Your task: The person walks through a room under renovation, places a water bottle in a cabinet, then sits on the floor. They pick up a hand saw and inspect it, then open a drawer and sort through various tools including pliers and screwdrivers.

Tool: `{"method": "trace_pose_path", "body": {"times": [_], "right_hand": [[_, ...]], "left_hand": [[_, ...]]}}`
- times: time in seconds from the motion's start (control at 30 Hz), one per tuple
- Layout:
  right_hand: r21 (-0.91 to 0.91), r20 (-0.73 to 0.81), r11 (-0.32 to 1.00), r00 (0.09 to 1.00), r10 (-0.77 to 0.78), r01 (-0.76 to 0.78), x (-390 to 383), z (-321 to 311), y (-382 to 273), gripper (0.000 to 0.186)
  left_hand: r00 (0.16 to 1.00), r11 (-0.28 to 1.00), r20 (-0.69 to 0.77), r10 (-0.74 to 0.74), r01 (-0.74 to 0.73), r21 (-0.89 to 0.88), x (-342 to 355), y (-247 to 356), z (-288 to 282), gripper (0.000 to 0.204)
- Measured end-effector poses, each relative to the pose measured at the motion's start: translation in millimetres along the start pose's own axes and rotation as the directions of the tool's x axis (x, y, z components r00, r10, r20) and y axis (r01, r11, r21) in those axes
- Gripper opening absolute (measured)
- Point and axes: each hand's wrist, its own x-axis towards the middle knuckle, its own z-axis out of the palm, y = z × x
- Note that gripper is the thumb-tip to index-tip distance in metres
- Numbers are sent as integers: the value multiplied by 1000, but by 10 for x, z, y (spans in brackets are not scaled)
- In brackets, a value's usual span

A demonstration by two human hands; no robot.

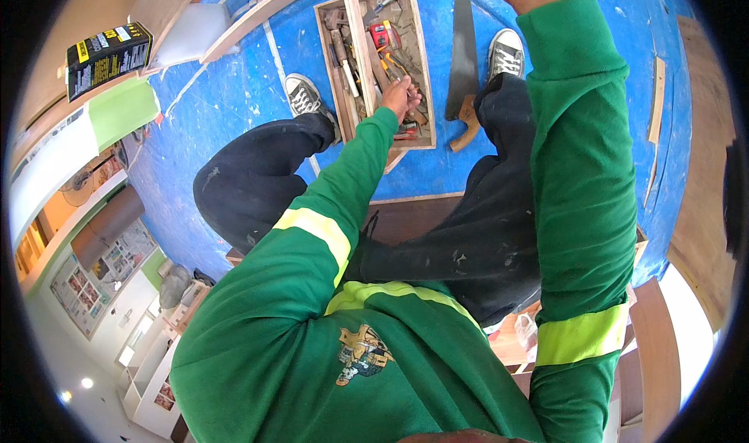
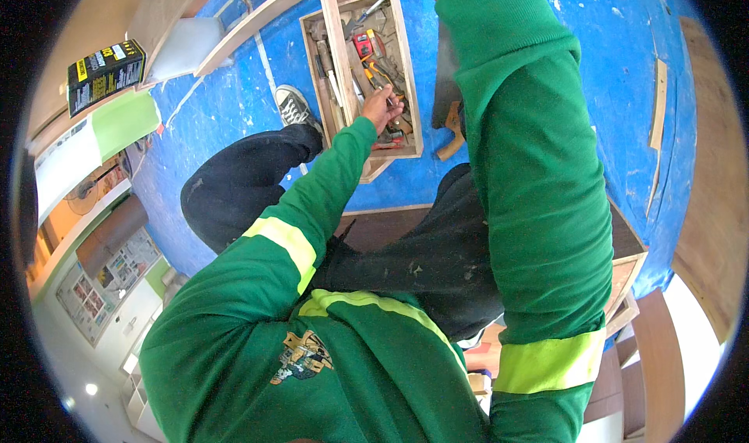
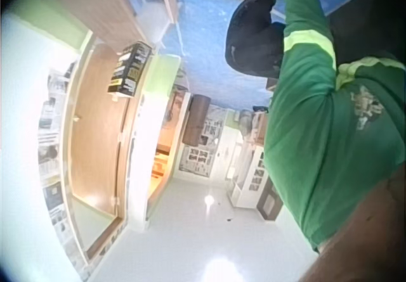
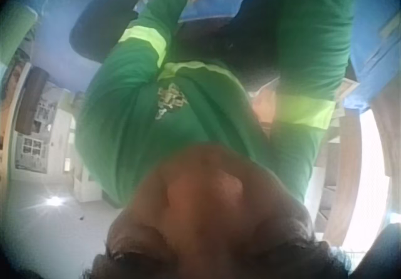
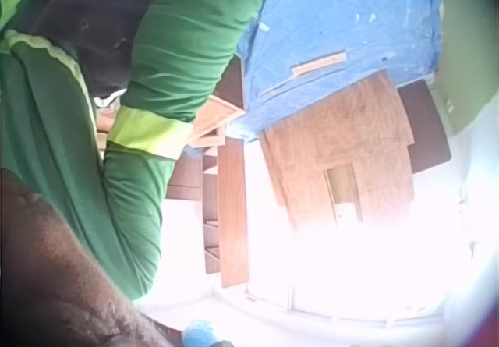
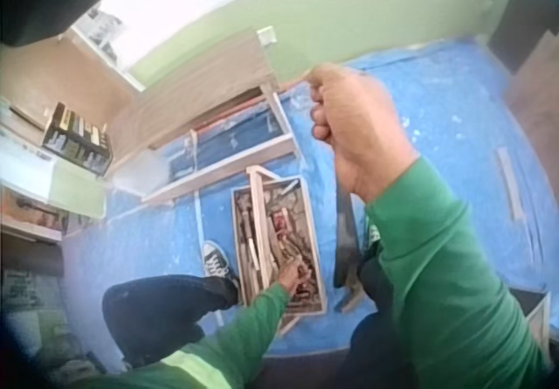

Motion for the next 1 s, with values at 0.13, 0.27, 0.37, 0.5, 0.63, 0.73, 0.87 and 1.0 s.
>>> {"method": "trace_pose_path", "body": {"times": [0.13, 0.27, 0.37, 0.5, 0.63, 0.73, 0.87, 1.0], "right_hand": [[29, 62, 998, 997, -51, 49, 65, -99, 60, 14], [-20, 31, 1000, 999, -14, 14, 38, -24, -34, 14], [47, 146, 999, 989, -7, 0, 0, -96, -38, 15], [-12, 130, 999, 991, -41, 43, 165, -95, 54, 17], [-35, 91, 999, 995, -32, 35, -7, -4, -33, 19], [1, 133, 999, 990, -46, 46, 8, -65, -15, 18], [49, 150, 998, 988, -31, 24, 89, -97, 6, 17], [0, 119, 1000, 992, -30, 31, 52, -10, -7, 16]], "left_hand": [[994, 968, -91, 63, -39, 249, 92, -174, -122, 23], [979, 969, -160, 124, -85, 231, 117, -361, -109, 24], [959, 958, -193, 208, -160, 240, 133, -442, -135, 24], [929, 892, -242, 279, -157, 424, -28, -183, 30, 19], [820, 657, -193, 538, -264, 706, 312, -118, -51, 36], [792, 684, -282, 541, -219, 696, 432, 140, 107, 43], [803, 622, -265, 533, -160, 767, 673, 364, 172, 61], [874, 781, -263, 408, -185, 597, 958, 288, 98, 61]]}}
